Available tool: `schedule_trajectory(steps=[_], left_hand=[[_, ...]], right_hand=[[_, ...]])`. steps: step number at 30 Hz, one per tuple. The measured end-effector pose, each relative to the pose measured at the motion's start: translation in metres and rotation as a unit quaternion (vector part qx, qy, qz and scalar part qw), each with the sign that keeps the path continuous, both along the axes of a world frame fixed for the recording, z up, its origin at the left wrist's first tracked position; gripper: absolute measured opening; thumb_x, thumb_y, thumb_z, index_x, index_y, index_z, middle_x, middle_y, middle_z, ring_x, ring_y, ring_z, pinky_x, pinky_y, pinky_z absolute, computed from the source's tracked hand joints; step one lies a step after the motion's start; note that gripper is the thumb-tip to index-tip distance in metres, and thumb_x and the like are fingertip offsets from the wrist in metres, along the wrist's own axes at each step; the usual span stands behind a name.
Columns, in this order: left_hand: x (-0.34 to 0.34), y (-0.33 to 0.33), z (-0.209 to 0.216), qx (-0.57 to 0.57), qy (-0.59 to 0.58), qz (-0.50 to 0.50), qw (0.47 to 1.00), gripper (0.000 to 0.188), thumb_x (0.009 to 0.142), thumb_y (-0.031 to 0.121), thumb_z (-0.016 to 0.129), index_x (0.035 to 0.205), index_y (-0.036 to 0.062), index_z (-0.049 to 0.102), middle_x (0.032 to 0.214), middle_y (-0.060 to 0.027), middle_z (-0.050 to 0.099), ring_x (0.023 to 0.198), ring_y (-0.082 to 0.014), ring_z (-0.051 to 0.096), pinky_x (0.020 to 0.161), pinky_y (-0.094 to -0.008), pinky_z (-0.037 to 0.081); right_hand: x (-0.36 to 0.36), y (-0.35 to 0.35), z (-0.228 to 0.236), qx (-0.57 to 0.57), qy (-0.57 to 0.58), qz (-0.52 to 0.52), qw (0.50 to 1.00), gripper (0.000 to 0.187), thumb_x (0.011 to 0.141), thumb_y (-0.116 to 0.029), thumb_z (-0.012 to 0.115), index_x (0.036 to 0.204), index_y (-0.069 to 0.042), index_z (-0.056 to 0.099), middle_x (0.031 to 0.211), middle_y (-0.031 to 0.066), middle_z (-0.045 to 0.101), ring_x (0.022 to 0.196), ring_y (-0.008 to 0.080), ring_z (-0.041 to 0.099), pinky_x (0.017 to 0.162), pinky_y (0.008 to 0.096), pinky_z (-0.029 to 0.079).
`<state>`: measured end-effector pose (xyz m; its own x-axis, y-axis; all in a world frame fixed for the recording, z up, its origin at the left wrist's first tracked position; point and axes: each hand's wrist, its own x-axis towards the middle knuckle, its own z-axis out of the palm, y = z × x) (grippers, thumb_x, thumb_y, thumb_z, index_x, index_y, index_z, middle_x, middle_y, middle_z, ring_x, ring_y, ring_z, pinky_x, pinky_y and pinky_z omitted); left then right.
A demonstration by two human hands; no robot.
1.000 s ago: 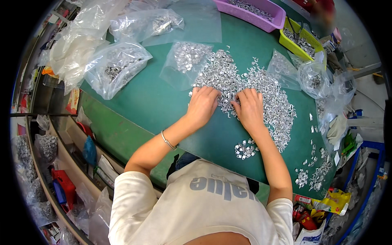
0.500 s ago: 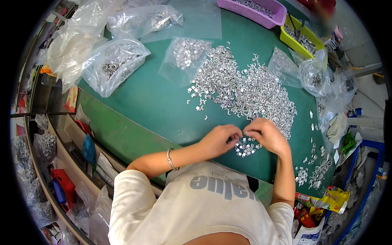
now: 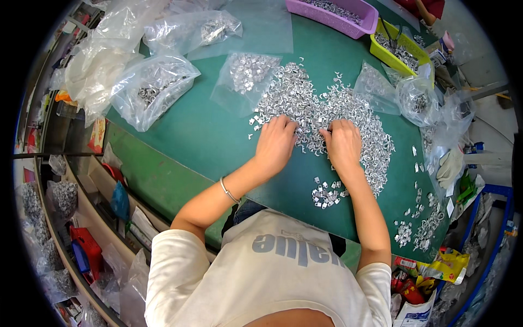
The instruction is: The person assembles small metal hardware components by hand on a green workbench. They pick up a hook-shaped piece and a rectangular piece, fit them together, and place the assembled unit into a small pile. The process is repeated continuously throughout the clip.
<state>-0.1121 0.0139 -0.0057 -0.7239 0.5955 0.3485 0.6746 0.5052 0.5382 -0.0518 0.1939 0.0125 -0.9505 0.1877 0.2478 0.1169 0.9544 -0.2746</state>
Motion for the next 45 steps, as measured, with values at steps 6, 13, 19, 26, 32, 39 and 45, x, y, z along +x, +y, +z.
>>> schedule_trajectory(steps=[6,13,19,26,32,39,45], left_hand=[[-0.012,0.0,-0.007,0.004,0.013,-0.023,1.0,0.018,0.08,0.004,0.067,0.097,0.0047,0.062,0.096,-0.0096,0.057,0.09,-0.0304,0.057,0.075,-0.0419,0.045],[-0.018,0.0,-0.009,0.014,-0.011,-0.045,0.999,0.015,0.08,0.005,0.067,0.095,0.0056,0.064,0.093,-0.0078,0.058,0.09,-0.0288,0.058,0.075,-0.0407,0.044],[-0.018,-0.004,-0.005,-0.009,0.008,-0.047,0.999,0.014,0.08,0.007,0.067,0.094,0.0074,0.065,0.093,-0.0056,0.059,0.09,-0.0265,0.058,0.075,-0.0382,0.041],[-0.021,-0.005,-0.005,-0.027,0.019,-0.046,0.998,0.016,0.081,0.008,0.067,0.097,0.0078,0.066,0.096,-0.0042,0.06,0.093,-0.0246,0.057,0.076,-0.038,0.038],[-0.017,-0.002,0.003,0.004,0.037,-0.046,0.998,0.018,0.08,0.011,0.07,0.098,0.0087,0.066,0.096,-0.004,0.06,0.094,-0.0243,0.056,0.077,-0.0381,0.038],[-0.01,0.014,-0.001,-0.049,0.003,-0.054,0.997,0.021,0.079,0.012,0.071,0.099,0.0081,0.065,0.096,-0.0047,0.059,0.094,-0.0243,0.055,0.079,-0.0373,0.036],[-0.012,0.008,0.001,-0.08,0.006,-0.08,0.994,0.019,0.08,0.006,0.068,0.099,0.0072,0.064,0.096,-0.0059,0.058,0.096,-0.0251,0.054,0.079,-0.0383,0.036]], right_hand=[[0.002,0.009,-0.007,-0.054,0.026,0.008,0.998,0.016,0.078,-0.015,0.072,0.081,-0.003,0.063,0.082,0.0114,0.063,0.085,0.0298,0.058,0.077,0.0412,0.042],[-0.003,0.0,-0.001,-0.007,0.057,0.021,0.998,0.012,0.078,-0.011,0.072,0.08,-0.004,0.062,0.079,0.01,0.062,0.081,0.0284,0.057,0.076,0.0407,0.041],[0.026,0.012,0.026,-0.304,-0.07,-0.021,0.95,0.009,0.076,-0.006,0.073,0.079,-0.002,0.065,0.073,0.0101,0.063,0.074,0.0282,0.058,0.075,0.0366,0.045],[0.06,0.008,0.024,-0.22,-0.115,0.213,0.945,0.009,0.074,-0.004,0.074,0.079,-0.001,0.067,0.075,0.01,0.06,0.076,0.0282,0.056,0.07,0.0373,0.047],[0.03,0.016,0.01,-0.155,0.057,0.098,0.981,0.013,0.074,-0.001,0.071,0.085,0.0,0.064,0.081,0.0119,0.059,0.082,0.0311,0.055,0.074,0.0405,0.045],[0.033,0.026,0.015,-0.168,0.079,0.073,0.98,0.009,0.077,-0.001,0.069,0.083,0.001,0.064,0.082,0.0129,0.062,0.08,0.0317,0.057,0.076,0.0399,0.046],[0.075,0.021,0.027,-0.261,-0.185,0.118,0.94,0.006,0.078,-0.007,0.072,0.078,-0.003,0.067,0.078,0.009,0.062,0.079,0.0258,0.056,0.078,0.0366,0.041]])
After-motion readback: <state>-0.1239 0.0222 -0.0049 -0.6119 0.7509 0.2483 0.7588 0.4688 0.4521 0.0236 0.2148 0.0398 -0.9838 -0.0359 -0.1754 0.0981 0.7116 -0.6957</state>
